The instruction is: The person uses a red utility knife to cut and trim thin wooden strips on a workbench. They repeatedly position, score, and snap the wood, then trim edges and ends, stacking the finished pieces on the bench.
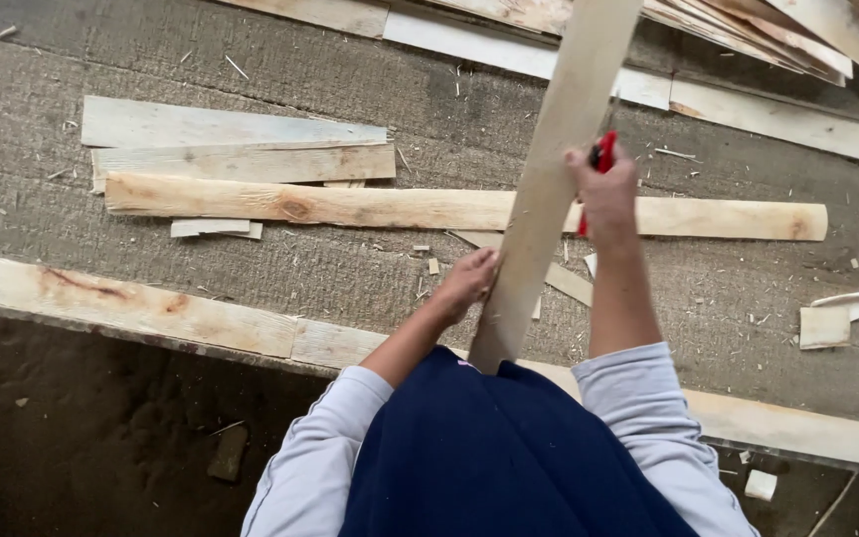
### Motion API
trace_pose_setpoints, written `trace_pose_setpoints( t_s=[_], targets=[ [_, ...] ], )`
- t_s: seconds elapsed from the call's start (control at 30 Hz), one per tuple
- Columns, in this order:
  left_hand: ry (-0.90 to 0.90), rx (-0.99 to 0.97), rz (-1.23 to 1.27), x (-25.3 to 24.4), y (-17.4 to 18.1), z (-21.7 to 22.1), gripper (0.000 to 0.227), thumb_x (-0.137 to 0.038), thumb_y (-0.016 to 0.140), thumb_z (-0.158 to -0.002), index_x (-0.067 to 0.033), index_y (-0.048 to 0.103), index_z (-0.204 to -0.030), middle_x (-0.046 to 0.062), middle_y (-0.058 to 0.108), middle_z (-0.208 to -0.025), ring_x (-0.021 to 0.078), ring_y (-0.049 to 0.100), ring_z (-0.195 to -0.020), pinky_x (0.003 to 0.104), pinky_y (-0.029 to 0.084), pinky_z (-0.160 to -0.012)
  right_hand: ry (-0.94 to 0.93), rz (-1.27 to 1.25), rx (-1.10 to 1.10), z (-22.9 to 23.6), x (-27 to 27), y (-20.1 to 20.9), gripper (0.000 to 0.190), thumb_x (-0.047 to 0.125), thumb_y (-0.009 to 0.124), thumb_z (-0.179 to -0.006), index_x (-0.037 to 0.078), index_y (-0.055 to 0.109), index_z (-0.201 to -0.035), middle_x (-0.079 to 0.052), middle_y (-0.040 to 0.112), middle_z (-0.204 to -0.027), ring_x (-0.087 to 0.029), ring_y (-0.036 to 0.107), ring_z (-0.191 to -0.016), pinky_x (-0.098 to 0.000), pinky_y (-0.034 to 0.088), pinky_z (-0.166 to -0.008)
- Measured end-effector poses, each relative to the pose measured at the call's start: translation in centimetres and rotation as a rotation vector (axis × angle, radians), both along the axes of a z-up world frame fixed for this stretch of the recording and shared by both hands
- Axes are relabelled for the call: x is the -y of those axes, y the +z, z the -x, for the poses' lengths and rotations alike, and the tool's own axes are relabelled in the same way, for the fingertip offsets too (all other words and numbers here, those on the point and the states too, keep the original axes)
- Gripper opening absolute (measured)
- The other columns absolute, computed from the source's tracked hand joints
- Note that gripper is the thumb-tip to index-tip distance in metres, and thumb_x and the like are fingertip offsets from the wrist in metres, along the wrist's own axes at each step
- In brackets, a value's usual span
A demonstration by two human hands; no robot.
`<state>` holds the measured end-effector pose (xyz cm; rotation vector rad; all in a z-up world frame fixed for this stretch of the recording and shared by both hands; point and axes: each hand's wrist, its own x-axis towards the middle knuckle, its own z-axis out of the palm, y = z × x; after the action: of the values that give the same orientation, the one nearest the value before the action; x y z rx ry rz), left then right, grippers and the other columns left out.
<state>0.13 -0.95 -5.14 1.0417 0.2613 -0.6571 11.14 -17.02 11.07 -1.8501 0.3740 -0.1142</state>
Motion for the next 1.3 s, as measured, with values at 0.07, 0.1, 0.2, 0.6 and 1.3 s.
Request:
trace_pose_setpoints(
  t_s=[0.07,0.1,0.2,0.6,1.3],
  targets=[
    [0.039,-0.003,-0.014,-0.9,-5.6,-0.1,0.032,-0.034,0.053,-0.109,-0.0206,0.064,-0.136,0.003,0.074,-0.109,0.0138,0.071,-0.095,0.034,0.058,-0.082,-0.013,-0.082,-0.023,-0.2,0.9,-6.2,0.026,0.021,0.081,-0.093,0.008,0.063,-0.106,-0.003,0.061,-0.077,-0.012,0.056,-0.057,-0.0249,0.050,-0.047],
    [0.069,-0.011,-0.029,-1.4,-8.4,0.4,0.030,-0.034,0.052,-0.109,-0.0191,0.065,-0.131,0.002,0.076,-0.099,0.0114,0.073,-0.085,0.026,0.061,-0.069,-0.036,-0.163,-0.050,0.0,1.4,-9.5,0.021,0.020,0.079,-0.093,0.010,0.064,-0.103,-0.004,0.061,-0.073,-0.013,0.056,-0.051,-0.0248,0.049,-0.045],
    [0.213,-0.026,-0.053,-2.3,-7.8,1.2,0.028,-0.032,0.055,-0.107,-0.0125,0.066,-0.125,0.002,0.072,-0.085,0.0090,0.067,-0.074,0.021,0.057,-0.063,0.050,-0.178,-0.306,3.5,0.0,-11.6,0.035,0.023,0.072,-0.094,0.003,0.065,-0.121,-0.007,0.062,-0.077,-0.016,0.058,-0.057,-0.0302,0.053,-0.055],
    [-0.118,0.584,-1.197,-1.7,-4.2,2.8,0.025,-0.015,0.059,-0.092,-0.0172,0.074,-0.113,0.008,0.066,-0.110,0.0314,0.067,-0.109,0.043,0.056,-0.092,0.159,-0.264,-0.554,11.8,-0.8,-18.8,0.029,0.001,0.073,-0.082,0.004,0.061,-0.109,-0.009,0.057,-0.071,-0.020,0.059,-0.049,-0.0298,0.049,-0.039],
    [-0.428,0.176,-1.066,-6.3,-5.7,5.9,0.028,-0.017,0.059,-0.085,-0.0159,0.073,-0.109,0.015,0.072,-0.107,0.0404,0.068,-0.112,0.051,0.057,-0.092,0.152,-0.221,-0.462,10.9,-1.3,-21.3,0.022,0.006,0.071,-0.090,0.002,0.058,-0.106,-0.012,0.065,-0.070,-0.021,0.071,-0.056,-0.0304,0.064,-0.053]
  ],
)
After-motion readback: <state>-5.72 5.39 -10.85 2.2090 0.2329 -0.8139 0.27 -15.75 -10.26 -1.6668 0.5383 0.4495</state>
